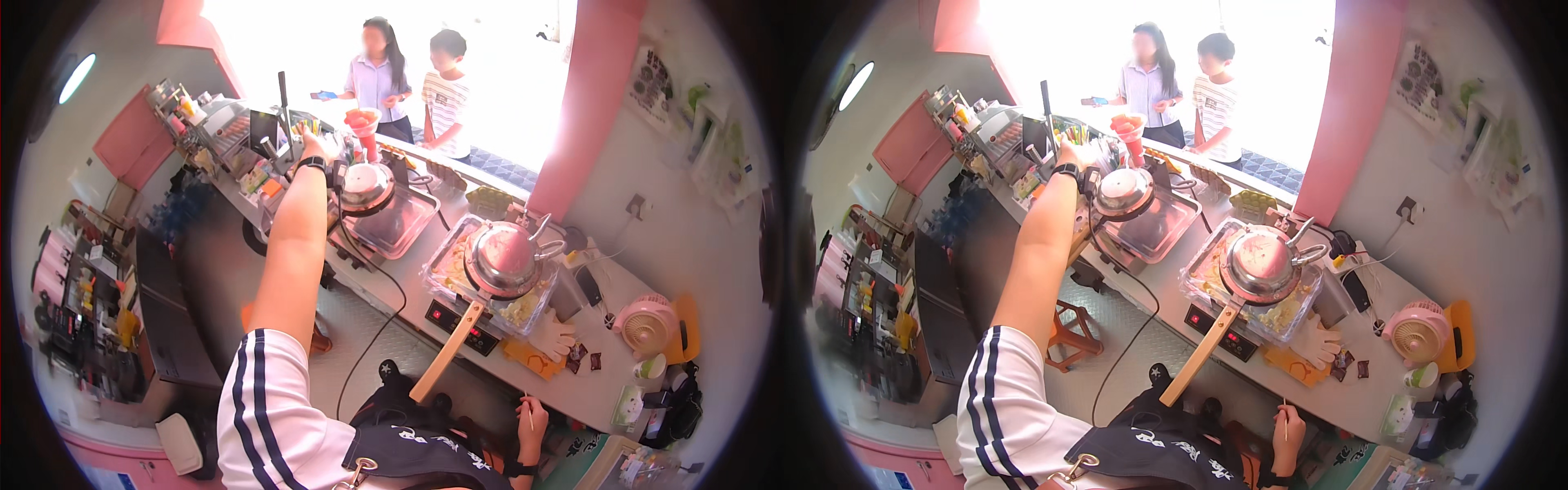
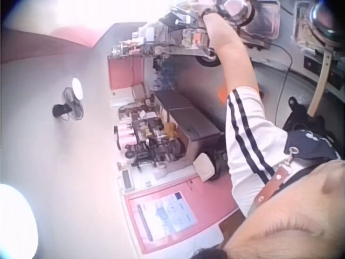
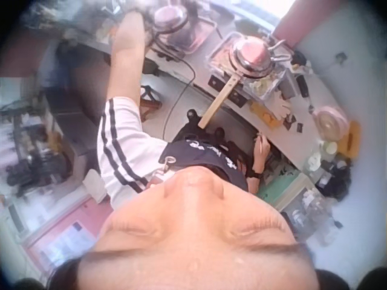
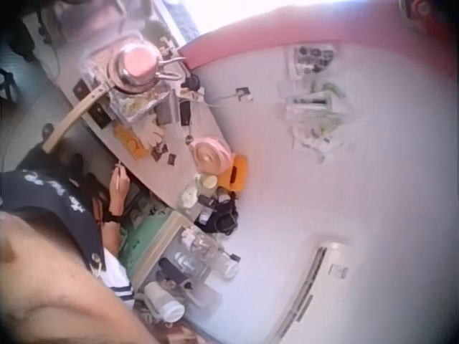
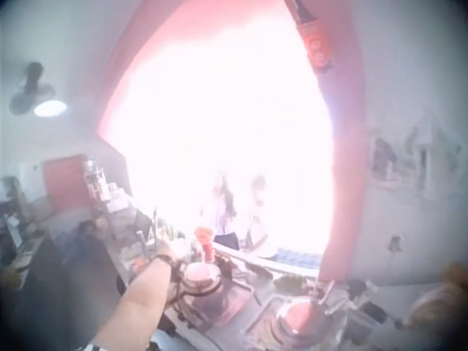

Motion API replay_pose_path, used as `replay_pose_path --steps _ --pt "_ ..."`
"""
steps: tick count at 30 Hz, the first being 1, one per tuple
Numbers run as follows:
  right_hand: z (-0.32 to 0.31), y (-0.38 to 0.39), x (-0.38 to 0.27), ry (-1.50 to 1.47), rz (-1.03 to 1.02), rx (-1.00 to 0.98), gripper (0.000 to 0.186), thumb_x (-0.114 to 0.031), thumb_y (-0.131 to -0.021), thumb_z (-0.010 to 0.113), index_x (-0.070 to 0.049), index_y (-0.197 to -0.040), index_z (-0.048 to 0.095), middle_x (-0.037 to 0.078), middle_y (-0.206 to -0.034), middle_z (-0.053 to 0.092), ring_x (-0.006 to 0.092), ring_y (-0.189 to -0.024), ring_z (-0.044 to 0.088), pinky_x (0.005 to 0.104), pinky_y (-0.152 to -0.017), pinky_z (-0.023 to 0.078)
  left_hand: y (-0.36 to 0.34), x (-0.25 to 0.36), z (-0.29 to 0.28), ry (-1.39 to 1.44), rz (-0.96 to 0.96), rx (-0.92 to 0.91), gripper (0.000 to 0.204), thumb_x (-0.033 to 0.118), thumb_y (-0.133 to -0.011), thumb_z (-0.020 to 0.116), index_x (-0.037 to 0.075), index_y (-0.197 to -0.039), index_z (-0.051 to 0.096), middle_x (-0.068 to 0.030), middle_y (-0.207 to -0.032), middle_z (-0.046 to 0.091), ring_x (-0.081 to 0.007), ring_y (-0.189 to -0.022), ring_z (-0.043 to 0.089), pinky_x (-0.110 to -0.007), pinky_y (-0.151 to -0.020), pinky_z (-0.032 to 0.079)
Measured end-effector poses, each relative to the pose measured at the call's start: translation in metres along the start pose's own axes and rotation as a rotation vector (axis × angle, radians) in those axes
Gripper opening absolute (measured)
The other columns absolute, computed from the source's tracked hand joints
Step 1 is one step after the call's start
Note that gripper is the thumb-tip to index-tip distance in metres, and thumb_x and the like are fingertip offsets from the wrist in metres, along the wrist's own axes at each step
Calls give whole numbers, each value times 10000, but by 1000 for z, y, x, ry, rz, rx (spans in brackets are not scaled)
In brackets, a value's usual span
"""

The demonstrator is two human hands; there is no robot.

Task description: Preparing a bubble waffle dessert with ice cream and toppings in a dessert shop.

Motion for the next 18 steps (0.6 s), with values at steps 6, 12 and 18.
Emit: replay_pose_path --steps 6,12,18 --pt "12 4 4 -78 83 18 189 -87 -890 504 41 -948 630 131 -641 615 227 -568 600 314 -551 451 -87 75 -54 -62 103 108 649 653 -863 315 104 -1185 442 -82 -1155 422 -245 -1004 416 -381 -820 335" --pt "20 5 -6 -43 100 52 185 -105 -895 505 27 -942 625 136 -660 620 234 -586 610 325 -571 462 -34 12 -7 -463 -12 145 370 469 -922 416 137 -996 562 -57 -898 567 -154 -816 556 -328 -704 471" --pt "20 -12 -14 -40 34 47 181 -108 -895 511 17 -948 631 133 -674 627 238 -615 623 323 -592 469 229 -36 81 -924 145 -579 319 132 -903 518 31 -1204 549 -52 -1149 580 -109 -1010 553 -264 -865 463"
Point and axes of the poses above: each hand's wrist, its own y-axis away from the middle knuckle, its own z-axis out of the palm, x = y × z, the point moved 9 cm from there along -y, towards the middle knuckle
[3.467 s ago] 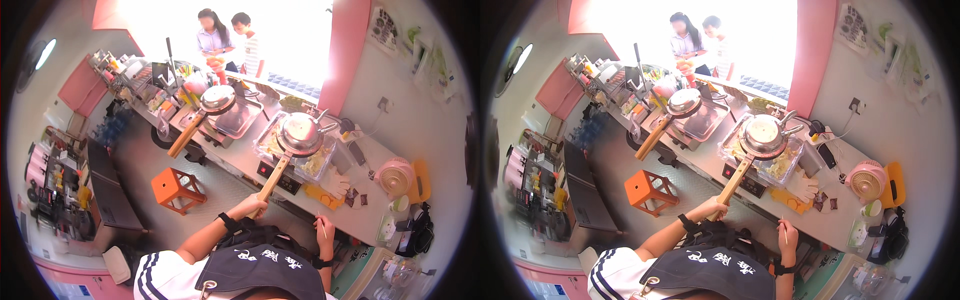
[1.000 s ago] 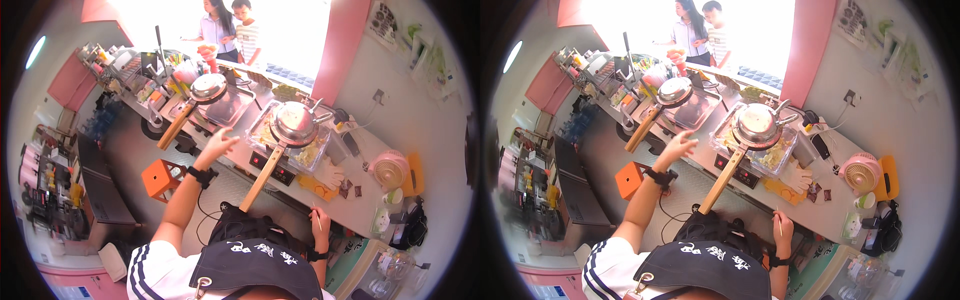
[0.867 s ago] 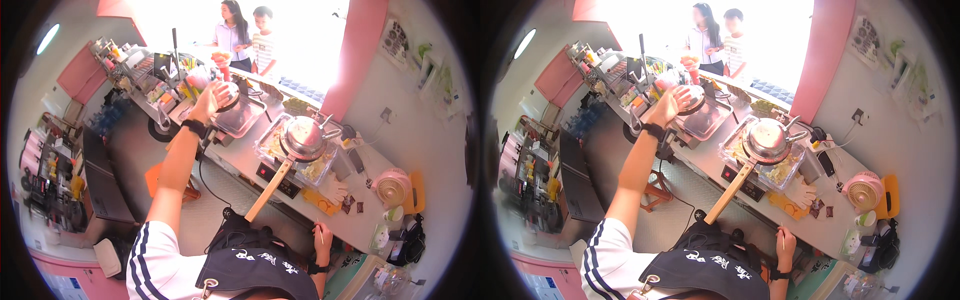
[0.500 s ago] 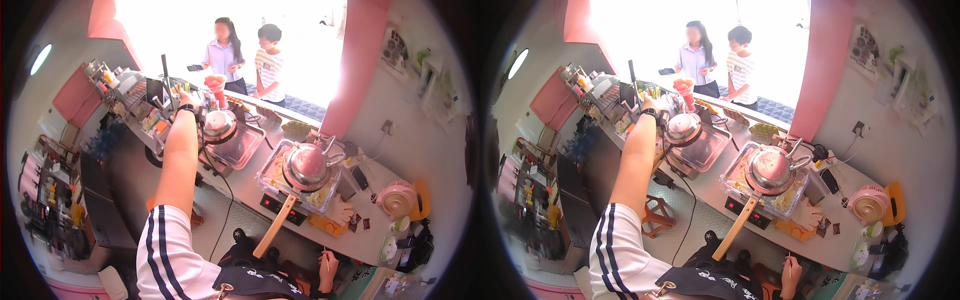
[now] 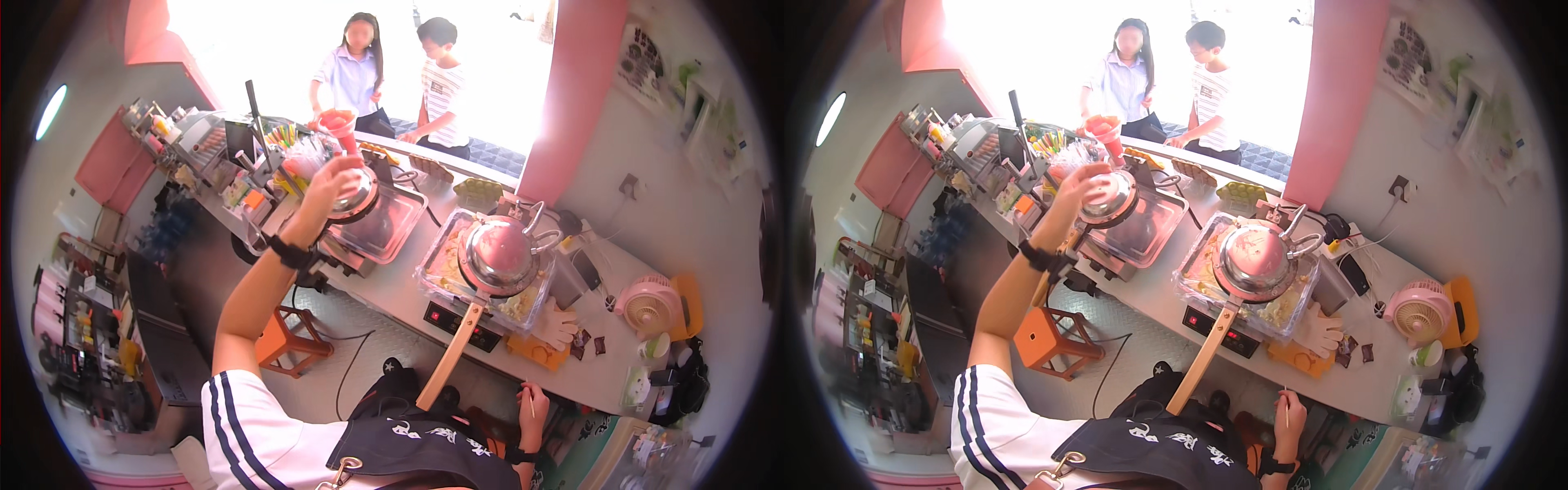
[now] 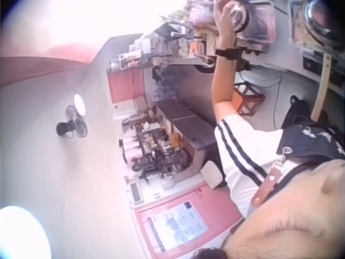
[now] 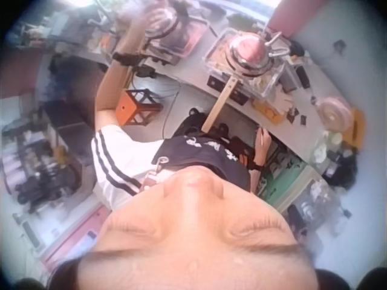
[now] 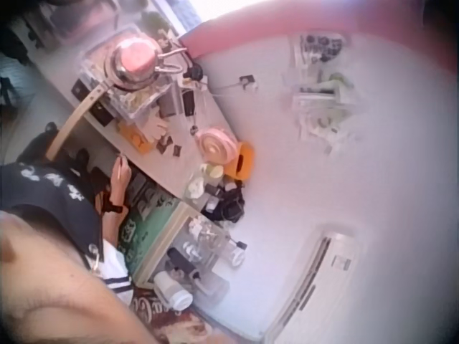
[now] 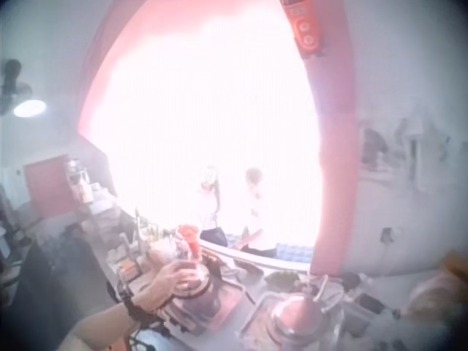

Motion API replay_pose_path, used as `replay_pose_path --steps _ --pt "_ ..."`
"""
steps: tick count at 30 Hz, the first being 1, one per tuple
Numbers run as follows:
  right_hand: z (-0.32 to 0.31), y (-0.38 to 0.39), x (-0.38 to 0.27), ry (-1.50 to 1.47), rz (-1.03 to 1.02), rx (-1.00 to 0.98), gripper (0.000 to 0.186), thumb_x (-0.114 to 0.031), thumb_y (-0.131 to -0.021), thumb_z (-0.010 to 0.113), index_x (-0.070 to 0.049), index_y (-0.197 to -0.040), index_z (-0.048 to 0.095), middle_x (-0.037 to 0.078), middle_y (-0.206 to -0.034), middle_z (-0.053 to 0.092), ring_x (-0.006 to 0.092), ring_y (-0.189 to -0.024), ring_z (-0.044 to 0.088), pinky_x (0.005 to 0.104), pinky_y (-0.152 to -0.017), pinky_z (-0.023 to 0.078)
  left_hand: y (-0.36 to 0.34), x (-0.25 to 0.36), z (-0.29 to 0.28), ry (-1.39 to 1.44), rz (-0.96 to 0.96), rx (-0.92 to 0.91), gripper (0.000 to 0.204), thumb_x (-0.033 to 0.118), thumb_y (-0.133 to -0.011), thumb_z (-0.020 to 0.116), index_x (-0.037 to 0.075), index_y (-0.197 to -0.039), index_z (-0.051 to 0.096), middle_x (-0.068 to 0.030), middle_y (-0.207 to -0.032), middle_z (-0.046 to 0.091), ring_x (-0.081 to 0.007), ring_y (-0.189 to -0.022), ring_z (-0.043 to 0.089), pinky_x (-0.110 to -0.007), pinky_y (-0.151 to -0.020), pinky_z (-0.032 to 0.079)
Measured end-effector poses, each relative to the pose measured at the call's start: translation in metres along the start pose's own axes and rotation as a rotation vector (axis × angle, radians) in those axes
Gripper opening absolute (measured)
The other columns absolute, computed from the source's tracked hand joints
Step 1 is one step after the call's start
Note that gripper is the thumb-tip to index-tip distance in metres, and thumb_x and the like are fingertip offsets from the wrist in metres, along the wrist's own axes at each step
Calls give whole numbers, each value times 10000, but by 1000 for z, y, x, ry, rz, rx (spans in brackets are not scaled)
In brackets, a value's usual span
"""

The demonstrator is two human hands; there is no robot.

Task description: Preparing a bubble waffle dessert with ice cream and toppings in a dessert shop.

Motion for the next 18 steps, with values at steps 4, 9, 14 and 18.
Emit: replay_pose_path --steps 4,9,14,18 --pt "-1 -9 2 4 -62 -26 177 -110 -893 516 9 -944 636 136 -694 634 252 -631 630 332 -608 475 165 -46 123 -241 -142 -591 568 181 -909 606 105 -1411 352 -85 -1333 468 -200 -1165 490 -354 -986 429" --pt "-15 -8 2 -16 -139 -16 176 -117 -892 512 4 -932 634 149 -705 634 296 -666 639 359 -627 482 276 -136 188 -446 -258 -669 755 302 -881 648 80 -1459 216 -236 -1329 460 -331 -1183 521 -384 -936 460" --pt "-36 1 -3 11 -202 4 179 -132 -896 524 -4 -947 638 123 -691 630 242 -637 623 326 -606 474 300 -114 214 -586 -283 -485 805 268 -808 680 68 -1422 199 -289 -1182 540 -446 -1020 569 -464 -857 488" --pt "-41 10 -2 -1 -172 -29 170 -142 -894 531 -23 -963 632 161 -729 636 319 -693 641 366 -625 483 295 -115 215 -791 -152 -264 851 209 -736 716 97 -1401 198 -261 -992 621 -473 -819 607 -515 -694 514"
Point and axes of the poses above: each hand's wrist, its own y-axis away from the middle knuckle, its own z-axis out of the palm, x = y × z, the point moved 9 cm from there along -y, towards the middle knuckle
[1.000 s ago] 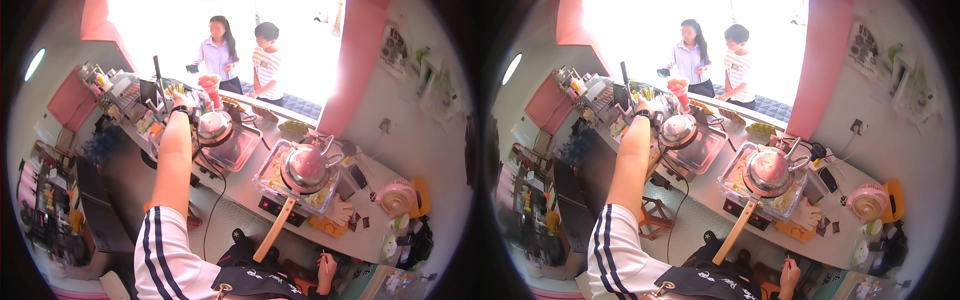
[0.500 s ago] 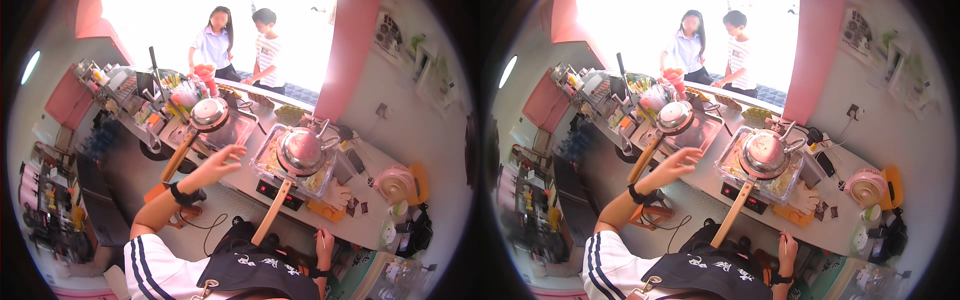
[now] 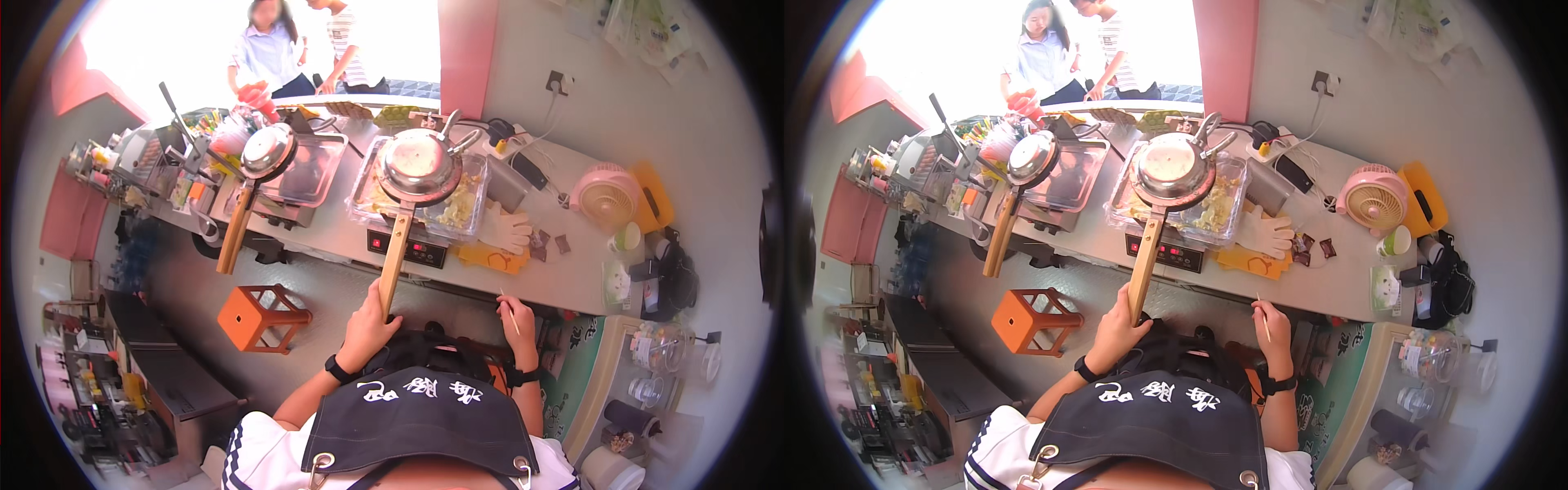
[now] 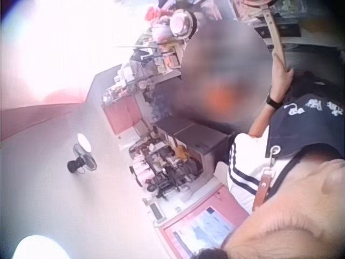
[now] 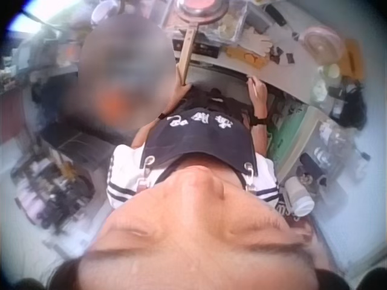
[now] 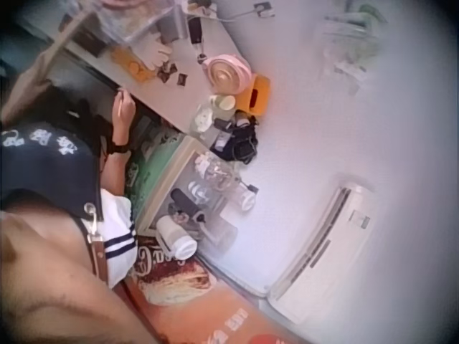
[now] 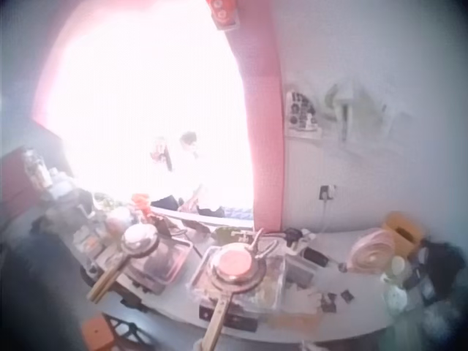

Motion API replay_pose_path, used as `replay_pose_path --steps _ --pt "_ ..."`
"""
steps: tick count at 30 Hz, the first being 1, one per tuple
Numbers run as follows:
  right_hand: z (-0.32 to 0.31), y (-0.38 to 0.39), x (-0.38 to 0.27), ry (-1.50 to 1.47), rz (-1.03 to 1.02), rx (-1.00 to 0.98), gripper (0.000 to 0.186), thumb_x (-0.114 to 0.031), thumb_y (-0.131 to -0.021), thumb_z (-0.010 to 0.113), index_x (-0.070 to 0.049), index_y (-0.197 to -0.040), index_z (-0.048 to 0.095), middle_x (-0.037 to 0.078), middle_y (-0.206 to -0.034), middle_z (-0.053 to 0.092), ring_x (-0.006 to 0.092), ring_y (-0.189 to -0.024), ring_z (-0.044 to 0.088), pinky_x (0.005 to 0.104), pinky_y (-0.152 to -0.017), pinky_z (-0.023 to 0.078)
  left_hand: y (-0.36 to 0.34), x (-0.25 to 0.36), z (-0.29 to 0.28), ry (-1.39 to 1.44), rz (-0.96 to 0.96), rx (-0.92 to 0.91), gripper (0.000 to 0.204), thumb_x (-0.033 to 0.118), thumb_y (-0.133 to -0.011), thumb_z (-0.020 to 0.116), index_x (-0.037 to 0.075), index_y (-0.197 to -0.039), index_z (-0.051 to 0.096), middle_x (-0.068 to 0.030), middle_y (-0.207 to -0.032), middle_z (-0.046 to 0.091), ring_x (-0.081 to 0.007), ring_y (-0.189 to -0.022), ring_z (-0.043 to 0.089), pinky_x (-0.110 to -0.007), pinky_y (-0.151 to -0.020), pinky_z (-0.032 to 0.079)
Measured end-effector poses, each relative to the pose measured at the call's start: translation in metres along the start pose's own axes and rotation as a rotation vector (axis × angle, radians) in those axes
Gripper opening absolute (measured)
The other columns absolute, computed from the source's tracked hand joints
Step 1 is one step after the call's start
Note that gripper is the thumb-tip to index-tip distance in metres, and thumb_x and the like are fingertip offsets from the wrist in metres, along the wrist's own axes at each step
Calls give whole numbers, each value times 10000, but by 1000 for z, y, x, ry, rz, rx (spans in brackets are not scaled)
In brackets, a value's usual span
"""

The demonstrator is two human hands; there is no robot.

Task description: Preparing a bubble waffle dessert with ice cream and toppings in a dessert shop.

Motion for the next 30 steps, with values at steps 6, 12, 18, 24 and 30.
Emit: replay_pose_path --steps 6,12,18,24,30 --pt "-6 14 6 -62 -6 29 165 -138 -894 526 -23 -957 625 167 -741 633 330 -701 638 373 -623 482 -7 0 9 -147 -66 23 906 92 -667 718 117 -1393 176 -272 -846 632 -483 -801 605 -538 -667 496" --pt "-13 17 10 -41 -46 51 154 -127 -890 523 -24 -947 623 185 -777 630 362 -724 622 391 -620 479 -11 0 3 15 -19 34 821 7 -667 614 141 -1377 226 -271 -779 630 -452 -732 629 -526 -636 499" --pt "-11 19 11 -53 -46 42 151 -126 -889 524 -25 -945 622 188 -768 623 364 -721 620 395 -615 475 -16 -22 1 476 -139 -118 817 -32 -598 658 98 -1329 316 -128 -874 580 -226 -650 618 -343 -567 521" --pt "-8 19 5 -53 -60 23 148 -125 -892 524 -26 -949 619 181 -756 623 358 -716 623 392 -611 475 -19 -29 3 563 -23 -107 825 -26 -573 680 95 -1318 346 -82 -945 534 -204 -678 578 -323 -603 523" --pt "-8 20 7 -16 -72 46 147 -131 -900 523 -29 -952 616 164 -739 626 342 -704 629 384 -607 477 -10 -12 4 175 -135 -10 778 12 -661 619 128 -1351 278 -310 -842 617 -512 -868 570 -539 -706 478"
Point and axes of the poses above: each hand's wrist, its own y-axis away from the middle knuckle, its own z-axis out of the palm, x = y × z, the point moved 9 cm from there along -y, towards the middle knuckle
